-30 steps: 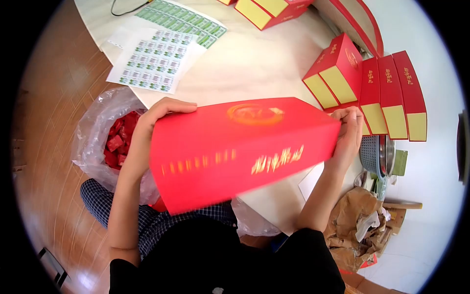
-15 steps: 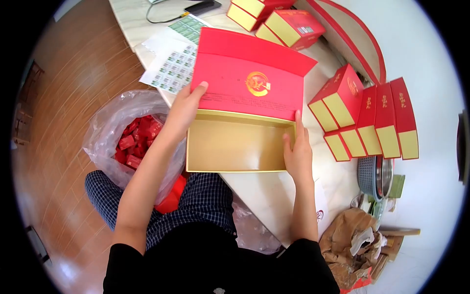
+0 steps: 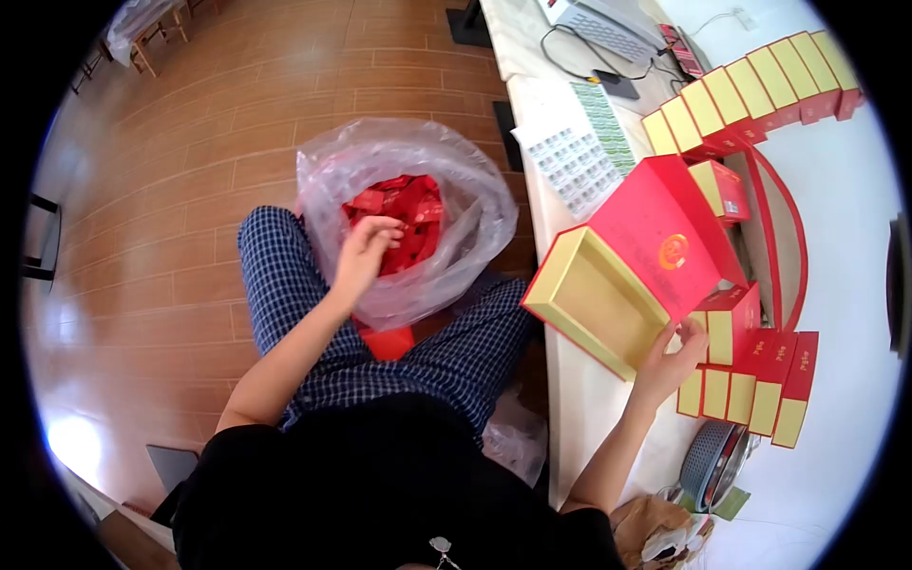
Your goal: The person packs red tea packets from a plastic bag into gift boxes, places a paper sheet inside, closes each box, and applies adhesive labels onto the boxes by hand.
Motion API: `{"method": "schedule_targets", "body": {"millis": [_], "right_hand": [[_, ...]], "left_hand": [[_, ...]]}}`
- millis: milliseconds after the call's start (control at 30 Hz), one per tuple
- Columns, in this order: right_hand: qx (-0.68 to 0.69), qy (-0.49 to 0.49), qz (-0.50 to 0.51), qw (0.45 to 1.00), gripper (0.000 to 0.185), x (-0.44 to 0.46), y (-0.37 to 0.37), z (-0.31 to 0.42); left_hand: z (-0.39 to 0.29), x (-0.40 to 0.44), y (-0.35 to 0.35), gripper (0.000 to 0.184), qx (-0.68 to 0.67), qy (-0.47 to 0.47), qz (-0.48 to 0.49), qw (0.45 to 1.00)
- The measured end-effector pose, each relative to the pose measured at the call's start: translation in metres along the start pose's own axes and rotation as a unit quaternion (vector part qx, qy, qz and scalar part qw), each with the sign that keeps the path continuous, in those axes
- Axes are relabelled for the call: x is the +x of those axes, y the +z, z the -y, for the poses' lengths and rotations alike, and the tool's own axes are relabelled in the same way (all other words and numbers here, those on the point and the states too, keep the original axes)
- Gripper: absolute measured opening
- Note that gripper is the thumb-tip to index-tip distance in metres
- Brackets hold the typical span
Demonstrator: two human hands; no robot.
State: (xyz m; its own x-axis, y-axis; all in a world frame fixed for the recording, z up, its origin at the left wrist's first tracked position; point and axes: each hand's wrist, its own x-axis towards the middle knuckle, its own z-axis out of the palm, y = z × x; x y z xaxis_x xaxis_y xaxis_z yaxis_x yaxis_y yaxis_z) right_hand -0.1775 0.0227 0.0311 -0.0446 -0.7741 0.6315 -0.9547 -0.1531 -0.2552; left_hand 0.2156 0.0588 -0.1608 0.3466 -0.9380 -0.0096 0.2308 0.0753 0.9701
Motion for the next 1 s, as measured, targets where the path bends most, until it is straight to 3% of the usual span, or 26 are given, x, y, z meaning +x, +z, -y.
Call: {"method": "schedule_targets", "body": {"millis": [33, 100, 233, 267, 367, 400, 433, 500, 633, 700, 733, 767, 833, 867, 900, 933, 1000], "right_hand": [[-0.001, 0.003, 0.008, 1.0, 0.025, -0.001, -0.004, 0.02], [0.132, -0.081, 0.043, 0.987, 0.019, -0.005, 0.002, 0.068], [0.306, -0.221, 0.122, 0.918, 0.015, -0.038, 0.052, 0.156], [0.336, -0.21, 0.205, 0.895, 0.013, -0.049, 0.068, 0.17], [0.323, -0.272, 0.289, 0.859, 0.007, -0.089, 0.145, 0.203], [0.292, -0.258, 0.363, 0.846, 0.012, -0.103, 0.174, 0.204], [0.294, -0.263, 0.373, 0.84, 0.012, -0.12, 0.206, 0.205], [0.284, -0.18, 0.424, 0.841, 0.02, -0.154, 0.267, 0.201], [0.165, -0.237, 0.5, 0.817, 0.031, -0.208, 0.344, 0.183], [0.059, -0.257, 0.755, 0.6, 0.032, -0.218, 0.349, 0.19], [0.097, -0.282, 0.788, 0.539, 0.033, -0.22, 0.352, 0.195], [0.099, -0.275, 0.793, 0.534, 0.033, -0.219, 0.357, 0.195], [0.139, -0.122, 0.825, 0.535, 0.029, -0.206, 0.372, 0.194], [0.195, -0.03, 0.78, 0.594, 0.025, -0.201, 0.385, 0.185], [0.181, -0.062, 0.674, 0.713, 0.024, -0.2, 0.396, 0.18], [0.149, -0.067, 0.624, 0.765, 0.024, -0.196, 0.414, 0.173], [0.041, -0.194, 0.598, 0.777, 0.027, -0.174, 0.434, 0.167]], "left_hand": [[0.0, -0.013, -0.027, 0.02, 0.013, -0.036, -0.023, 0.999], [-0.005, -0.033, -0.062, 0.021, 0.058, -0.041, -0.078, 0.994], [-0.001, -0.055, -0.091, 0.021, 0.033, -0.099, -0.142, 0.984], [0.002, -0.057, -0.092, 0.021, 0.032, -0.102, -0.142, 0.984], [0.02, -0.055, -0.091, 0.019, 0.014, -0.092, -0.137, 0.986], [0.023, -0.051, -0.087, 0.019, 0.005, -0.1, -0.13, 0.986], [0.025, -0.048, -0.085, 0.019, -0.002, -0.109, -0.125, 0.986], [0.04, -0.038, -0.086, 0.021, -0.025, -0.131, -0.109, 0.985], [0.062, -0.014, -0.078, 0.036, -0.094, -0.204, -0.013, 0.974], [0.06, -0.001, -0.068, 0.051, -0.115, -0.297, 0.02, 0.948], [0.07, 0.005, -0.069, 0.063, -0.089, -0.336, 0.021, 0.937], [0.081, 0.011, -0.068, 0.063, -0.089, -0.345, 0.021, 0.934], [0.098, 0.026, -0.067, 0.067, 0.0, -0.399, -0.09, 0.913], [0.102, 0.033, -0.07, 0.067, 0.006, -0.402, -0.111, 0.909], [0.107, 0.036, -0.073, 0.067, 0.006, -0.409, -0.109, 0.906], [0.113, 0.036, -0.076, 0.066, -0.006, -0.388, -0.129, 0.913], [0.121, 0.032, -0.077, 0.056, 0.014, -0.363, -0.156, 0.918]]}}
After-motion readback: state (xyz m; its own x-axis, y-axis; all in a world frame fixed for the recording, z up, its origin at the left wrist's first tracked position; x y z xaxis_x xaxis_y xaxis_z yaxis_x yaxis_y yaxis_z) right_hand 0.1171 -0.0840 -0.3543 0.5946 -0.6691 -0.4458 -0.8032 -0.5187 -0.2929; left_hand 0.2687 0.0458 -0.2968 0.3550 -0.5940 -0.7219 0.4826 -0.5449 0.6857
